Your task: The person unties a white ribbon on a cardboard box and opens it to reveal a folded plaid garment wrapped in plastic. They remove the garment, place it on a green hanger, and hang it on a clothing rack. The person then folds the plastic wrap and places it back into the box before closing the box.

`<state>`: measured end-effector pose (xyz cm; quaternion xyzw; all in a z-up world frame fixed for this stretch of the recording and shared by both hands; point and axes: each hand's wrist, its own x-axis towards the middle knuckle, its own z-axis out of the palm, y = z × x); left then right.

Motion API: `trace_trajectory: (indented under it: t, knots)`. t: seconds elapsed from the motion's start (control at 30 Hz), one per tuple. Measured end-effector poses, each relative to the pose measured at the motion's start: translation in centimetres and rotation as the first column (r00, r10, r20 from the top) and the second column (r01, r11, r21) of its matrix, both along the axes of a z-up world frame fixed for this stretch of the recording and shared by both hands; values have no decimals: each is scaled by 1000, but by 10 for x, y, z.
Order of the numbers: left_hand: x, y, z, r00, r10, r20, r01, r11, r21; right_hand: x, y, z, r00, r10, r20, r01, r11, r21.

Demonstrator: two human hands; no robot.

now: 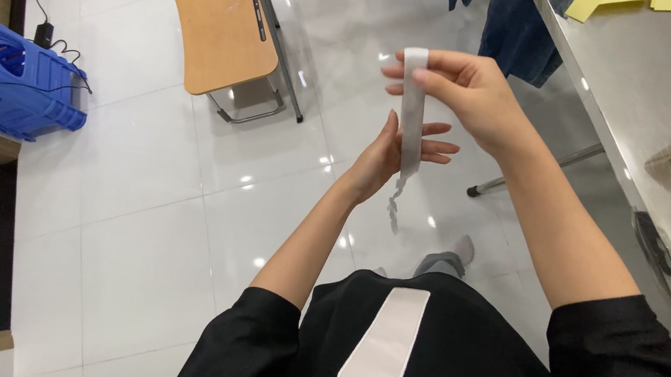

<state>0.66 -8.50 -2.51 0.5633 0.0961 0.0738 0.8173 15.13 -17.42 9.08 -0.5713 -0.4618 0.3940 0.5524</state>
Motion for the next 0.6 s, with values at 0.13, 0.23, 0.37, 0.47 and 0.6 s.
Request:
trace_trajectory:
  t: [0.13, 0.23, 0.37, 0.47, 0.6]
  knots:
    - [-2, -11, 28, 996, -34, -84, 40, 996, 79, 18, 3, -20, 997, -65, -31, 65, 998, 9]
    - [-4, -13, 29, 998, -34, -56, 40, 993, 112, 29, 7, -41, 974, -106, -199, 108, 994, 1]
    - [2, -14, 31, 998, -56, 25, 52, 989, 140, 32, 1, -94, 932, -166, -321, 131, 983, -127]
    - [10, -11, 35, 994, 3, 110, -14, 995, 101, 43, 2, -190, 877, -88, -472, 57, 995, -81]
    - [4, -3, 60, 979, 67, 194, -92, 988, 122, 15, -7, -199, 871, 9, -491, -141, 963, -232]
